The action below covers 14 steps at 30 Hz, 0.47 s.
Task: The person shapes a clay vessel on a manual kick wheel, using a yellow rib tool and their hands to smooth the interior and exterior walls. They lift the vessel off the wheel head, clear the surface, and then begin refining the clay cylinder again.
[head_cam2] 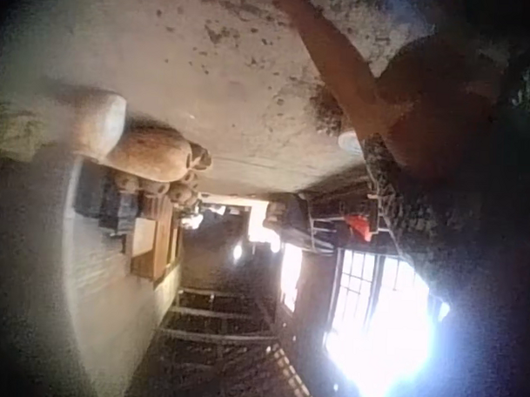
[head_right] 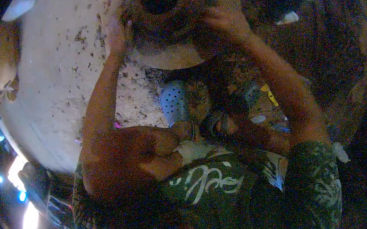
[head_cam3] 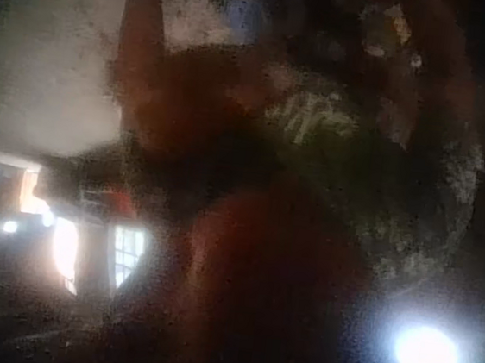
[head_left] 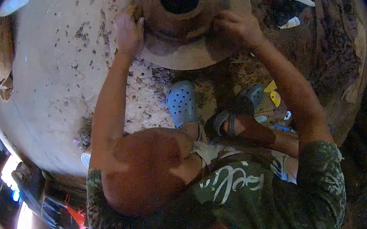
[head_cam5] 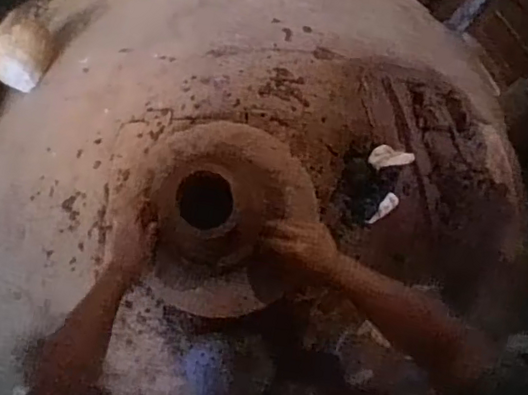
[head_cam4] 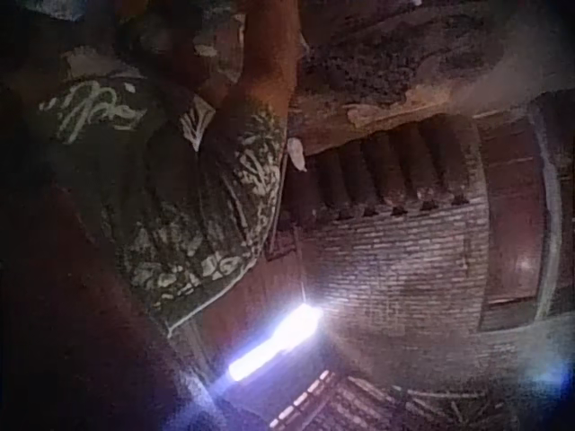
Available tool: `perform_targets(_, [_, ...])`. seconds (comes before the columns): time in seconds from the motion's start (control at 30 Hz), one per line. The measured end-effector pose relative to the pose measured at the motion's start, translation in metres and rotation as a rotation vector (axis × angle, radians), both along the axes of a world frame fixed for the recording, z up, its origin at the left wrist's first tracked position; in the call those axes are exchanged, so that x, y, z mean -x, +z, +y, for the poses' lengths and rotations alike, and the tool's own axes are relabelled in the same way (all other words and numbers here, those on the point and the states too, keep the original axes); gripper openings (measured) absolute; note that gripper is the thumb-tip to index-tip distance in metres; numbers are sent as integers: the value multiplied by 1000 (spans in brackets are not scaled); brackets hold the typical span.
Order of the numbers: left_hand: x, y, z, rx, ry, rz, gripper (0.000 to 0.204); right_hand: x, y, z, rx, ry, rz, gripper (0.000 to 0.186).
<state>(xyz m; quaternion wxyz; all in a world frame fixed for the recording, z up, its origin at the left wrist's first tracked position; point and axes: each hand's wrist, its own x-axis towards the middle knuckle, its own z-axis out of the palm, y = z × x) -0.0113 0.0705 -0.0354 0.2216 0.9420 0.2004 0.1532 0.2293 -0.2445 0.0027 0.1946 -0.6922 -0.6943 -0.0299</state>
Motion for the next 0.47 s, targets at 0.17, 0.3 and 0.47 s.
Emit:
perform_targets(0.17, [28,-10,-41,81,154,-52,55,12,37,8,232,-452,452,55])
perform_targets(0.3, [43,-6,-121,142,259,-53,64,26,21,3,401,-432,311,77])
perform_targets(0.47, [51,22,-174,155,146,-15,70,53,42,6,597,-542,300,92])
